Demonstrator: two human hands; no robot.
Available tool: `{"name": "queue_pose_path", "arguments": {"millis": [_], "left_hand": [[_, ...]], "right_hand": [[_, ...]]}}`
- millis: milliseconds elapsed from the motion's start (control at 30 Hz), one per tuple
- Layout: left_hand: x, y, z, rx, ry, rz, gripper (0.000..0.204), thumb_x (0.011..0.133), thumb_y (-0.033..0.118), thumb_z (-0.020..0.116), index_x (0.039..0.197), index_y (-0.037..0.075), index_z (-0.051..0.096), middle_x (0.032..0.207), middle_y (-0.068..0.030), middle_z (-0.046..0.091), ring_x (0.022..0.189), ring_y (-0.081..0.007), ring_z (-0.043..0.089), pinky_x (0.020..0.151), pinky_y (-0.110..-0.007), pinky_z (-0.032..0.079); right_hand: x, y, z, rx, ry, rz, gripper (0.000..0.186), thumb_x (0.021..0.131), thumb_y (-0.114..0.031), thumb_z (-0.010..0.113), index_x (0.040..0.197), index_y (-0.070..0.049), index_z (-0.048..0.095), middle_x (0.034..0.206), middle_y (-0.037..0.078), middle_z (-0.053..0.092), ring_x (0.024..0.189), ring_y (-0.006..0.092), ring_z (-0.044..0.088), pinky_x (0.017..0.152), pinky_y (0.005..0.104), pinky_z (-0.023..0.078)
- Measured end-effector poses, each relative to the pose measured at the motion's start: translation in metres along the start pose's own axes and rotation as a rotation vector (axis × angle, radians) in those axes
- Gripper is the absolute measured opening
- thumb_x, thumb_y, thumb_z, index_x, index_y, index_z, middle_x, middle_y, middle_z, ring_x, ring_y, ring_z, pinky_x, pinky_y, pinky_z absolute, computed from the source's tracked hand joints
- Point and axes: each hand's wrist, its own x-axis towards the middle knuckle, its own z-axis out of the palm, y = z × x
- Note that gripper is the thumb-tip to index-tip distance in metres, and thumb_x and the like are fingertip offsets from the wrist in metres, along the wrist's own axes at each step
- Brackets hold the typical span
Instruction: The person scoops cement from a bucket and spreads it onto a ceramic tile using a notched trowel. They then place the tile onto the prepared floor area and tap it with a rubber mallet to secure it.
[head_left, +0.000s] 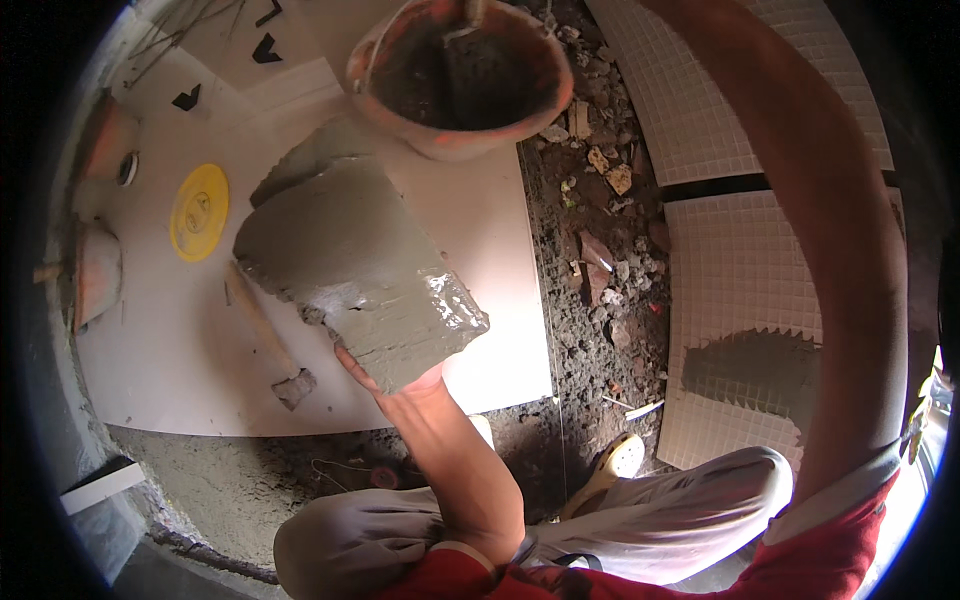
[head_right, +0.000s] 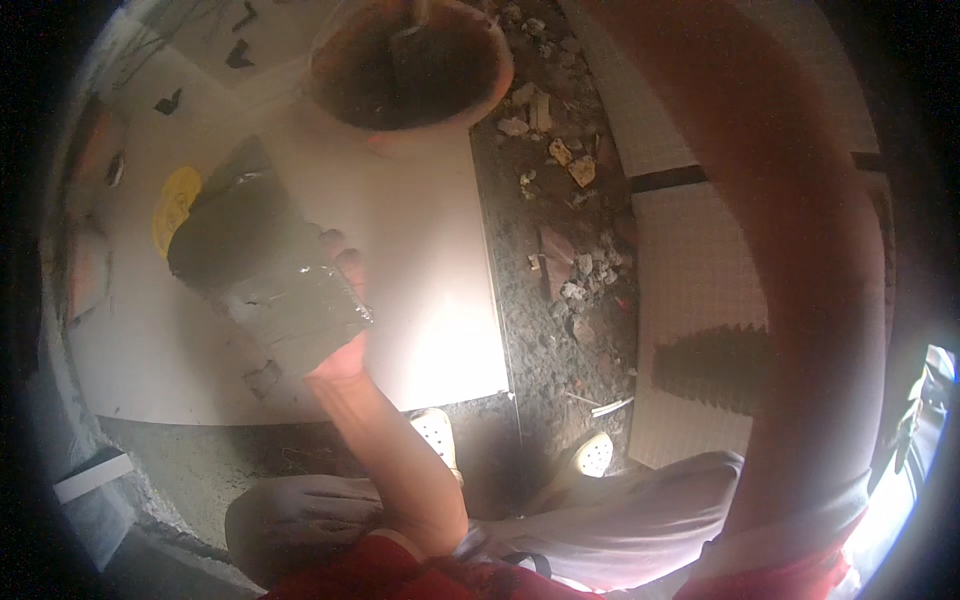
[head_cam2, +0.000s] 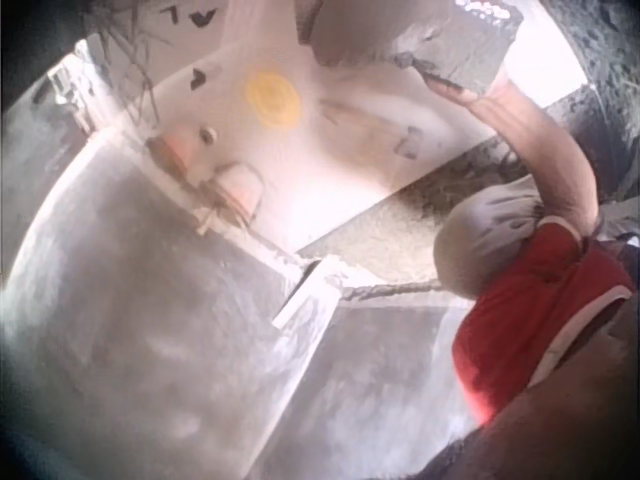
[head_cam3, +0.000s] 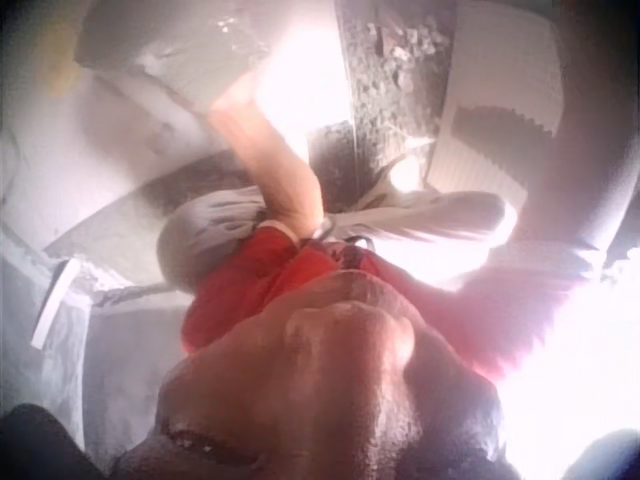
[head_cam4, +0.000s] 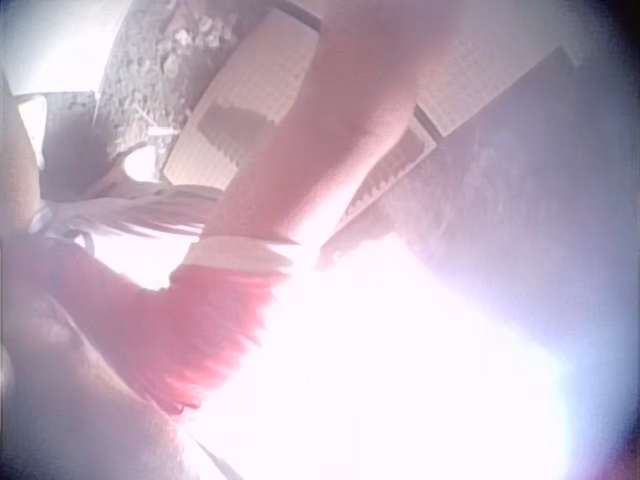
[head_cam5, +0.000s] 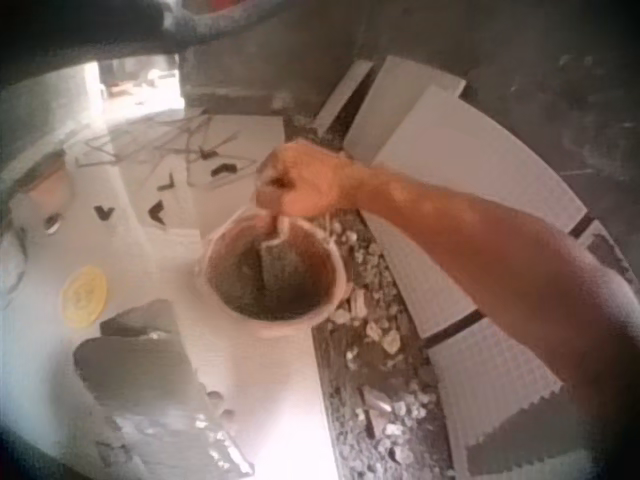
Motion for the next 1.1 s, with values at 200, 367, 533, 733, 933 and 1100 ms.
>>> {"name": "queue_pose_path", "arguments": {"millis": [200,367,533,733,933,1100], "left_hand": [[0.009,-0.003,0.001,-0.004,0.006,-0.038,0.057,0.091,0.050,0.071,0.130,0.010,0.058,0.115,-0.0050,0.058,0.096,-0.0208,0.044,0.083,-0.035,0.041],[0.020,-0.021,-0.002,0.153,-0.086,-0.046,0.055,0.092,0.047,0.071,0.130,0.010,0.057,0.117,-0.0061,0.056,0.095,-0.0196,0.043,0.082,-0.035,0.040],[0.021,-0.034,0.003,0.025,-0.116,-0.191,0.047,0.094,0.042,0.067,0.127,0.010,0.058,0.111,-0.0054,0.056,0.093,-0.0179,0.042,0.077,-0.033,0.035],[0.012,-0.053,-0.002,-0.023,-0.078,-0.350,0.041,0.097,0.041,0.061,0.124,0.010,0.058,0.106,-0.0043,0.054,0.093,-0.0191,0.040,0.075,-0.034,0.032],[-0.006,-0.094,-0.036,0.395,0.135,-0.240,0.039,0.100,0.039,0.057,0.125,0.009,0.059,0.115,-0.0076,0.060,0.103,-0.0241,0.049,0.085,-0.039,0.040],[-0.017,-0.117,-0.051,0.469,0.178,-0.358,0.032,0.102,0.033,0.053,0.121,0.008,0.062,0.114,-0.0094,0.062,0.106,-0.0269,0.054,0.091,-0.042,0.044]], "right_hand": [[0.009,-0.019,0.016,0.130,-0.067,0.121,0.029,0.088,-0.025,0.059,0.083,0.002,0.068,0.074,0.021,0.068,0.072,0.0330,0.066,0.072,0.0464,0.053],[-0.022,0.010,0.035,-0.105,0.407,-0.011,0.034,0.095,-0.033,0.064,0.102,-0.001,0.074,0.110,0.024,0.073,0.108,0.0400,0.068,0.095,0.0472,0.052],[-0.218,0.073,0.090,-0.165,0.127,0.830,0.036,0.102,-0.032,0.058,0.126,-0.005,0.064,0.117,0.019,0.069,0.103,0.0360,0.069,0.090,0.0511,0.054],[-0.401,0.056,0.243,-0.093,-0.546,1.060,0.046,0.093,-0.023,0.060,0.137,-0.011,0.058,0.131,0.020,0.065,0.120,0.0396,0.064,0.099,0.0480,0.056],[-0.414,0.037,0.247,-0.066,-0.364,1.097,0.046,0.093,-0.033,0.064,0.132,-0.010,0.062,0.126,0.023,0.066,0.121,0.0393,0.064,0.097,0.0488,0.056],[-0.380,0.039,0.209,0.162,-0.002,0.627,0.052,0.094,-0.040,0.067,0.131,-0.005,0.063,0.123,0.026,0.066,0.119,0.0416,0.063,0.100,0.0494,0.053]]}}
